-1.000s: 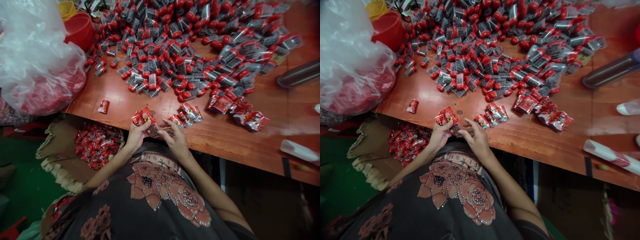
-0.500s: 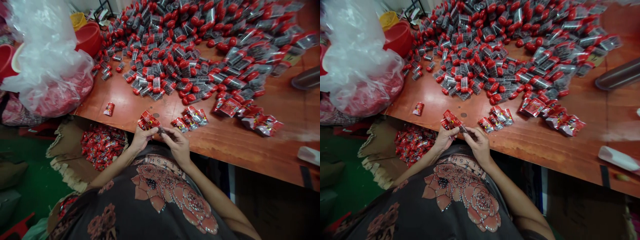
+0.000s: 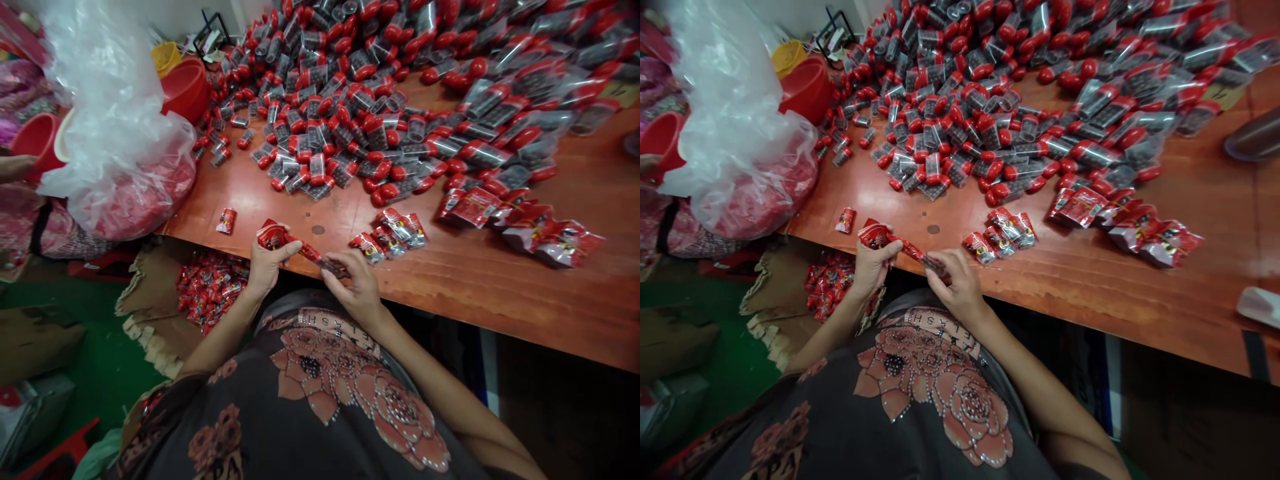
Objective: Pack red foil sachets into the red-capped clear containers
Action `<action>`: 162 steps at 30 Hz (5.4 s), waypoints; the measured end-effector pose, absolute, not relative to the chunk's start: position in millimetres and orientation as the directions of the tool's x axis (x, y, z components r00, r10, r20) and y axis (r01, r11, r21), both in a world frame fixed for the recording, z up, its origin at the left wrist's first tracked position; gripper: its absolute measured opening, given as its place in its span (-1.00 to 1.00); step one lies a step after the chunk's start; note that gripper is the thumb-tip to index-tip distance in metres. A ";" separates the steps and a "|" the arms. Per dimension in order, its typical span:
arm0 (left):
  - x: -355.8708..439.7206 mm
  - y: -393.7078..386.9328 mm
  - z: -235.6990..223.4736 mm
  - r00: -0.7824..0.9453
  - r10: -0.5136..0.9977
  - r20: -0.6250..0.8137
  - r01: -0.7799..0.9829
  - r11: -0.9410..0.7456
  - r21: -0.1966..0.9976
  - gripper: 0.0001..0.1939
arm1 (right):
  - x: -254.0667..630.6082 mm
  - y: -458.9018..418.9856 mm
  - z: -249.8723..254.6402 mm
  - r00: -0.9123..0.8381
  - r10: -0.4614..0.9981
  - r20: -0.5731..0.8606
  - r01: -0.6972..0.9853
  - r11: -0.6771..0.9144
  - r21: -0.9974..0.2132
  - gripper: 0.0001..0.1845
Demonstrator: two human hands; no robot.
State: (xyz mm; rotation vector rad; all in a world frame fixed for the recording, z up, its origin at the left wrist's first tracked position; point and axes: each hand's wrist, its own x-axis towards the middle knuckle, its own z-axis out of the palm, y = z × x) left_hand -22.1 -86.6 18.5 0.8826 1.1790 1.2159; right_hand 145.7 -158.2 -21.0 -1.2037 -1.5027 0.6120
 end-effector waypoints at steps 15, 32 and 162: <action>-9.2 -101.9 21.1 -0.039 0.976 -0.213 -0.200 0.202 0.959 -0.74 | 148.5 -167.7 -31.2 0.023 0.860 0.509 0.398 0.459 -0.794 -0.44; -9.3 -113.0 11.9 -0.079 0.947 -0.312 -0.341 0.269 0.901 -0.61 | 144.1 -166.9 -26.5 0.220 0.970 0.102 -0.015 0.108 -0.994 -0.66; 41.1 -51.3 -4.2 0.029 0.730 -0.683 -0.718 0.491 0.494 -0.88 | 160.7 -119.6 -1.6 0.178 0.939 0.295 0.426 0.196 -0.883 -0.61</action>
